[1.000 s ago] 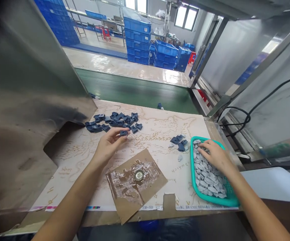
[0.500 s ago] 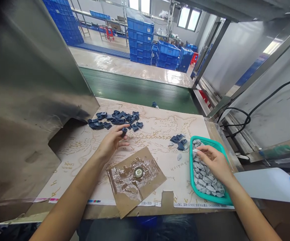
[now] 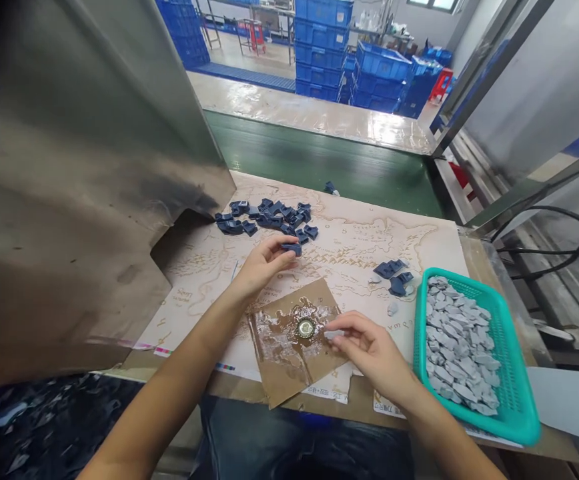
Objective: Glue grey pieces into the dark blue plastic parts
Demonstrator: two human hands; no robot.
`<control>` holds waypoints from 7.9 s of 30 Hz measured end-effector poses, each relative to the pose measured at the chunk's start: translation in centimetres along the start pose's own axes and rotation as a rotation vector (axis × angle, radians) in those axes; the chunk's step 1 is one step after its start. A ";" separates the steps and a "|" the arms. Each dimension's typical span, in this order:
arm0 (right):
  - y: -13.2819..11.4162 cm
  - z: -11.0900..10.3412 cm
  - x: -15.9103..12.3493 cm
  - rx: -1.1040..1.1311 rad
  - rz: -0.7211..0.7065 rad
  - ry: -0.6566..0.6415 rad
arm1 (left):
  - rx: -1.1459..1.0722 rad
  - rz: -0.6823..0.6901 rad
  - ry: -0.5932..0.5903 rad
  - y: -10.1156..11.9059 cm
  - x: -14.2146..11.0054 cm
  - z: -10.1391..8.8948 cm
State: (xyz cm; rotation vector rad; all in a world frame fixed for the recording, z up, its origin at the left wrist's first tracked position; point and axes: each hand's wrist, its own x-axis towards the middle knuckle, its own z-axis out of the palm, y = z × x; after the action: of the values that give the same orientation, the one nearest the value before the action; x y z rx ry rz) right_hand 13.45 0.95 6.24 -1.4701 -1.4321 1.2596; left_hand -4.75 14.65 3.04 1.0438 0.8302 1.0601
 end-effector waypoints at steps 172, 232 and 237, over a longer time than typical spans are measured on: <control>0.5 1.0 2.9 0.464 -0.163 0.380 | 0.427 0.657 -0.342 -1.1 -2.8 2.9; 1.5 1.4 4.2 0.531 -0.207 0.085 | -0.229 -0.403 -0.516 -2.2 -2.5 2.7; 1.1 0.9 4.0 0.442 -0.300 0.042 | -0.226 -0.461 -0.580 -2.1 -2.7 2.7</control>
State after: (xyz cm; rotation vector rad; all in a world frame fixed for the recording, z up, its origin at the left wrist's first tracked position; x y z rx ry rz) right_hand 12.51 4.59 4.31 -0.9432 -1.1954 1.2449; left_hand -2.46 11.03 1.99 0.8460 0.4298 0.4094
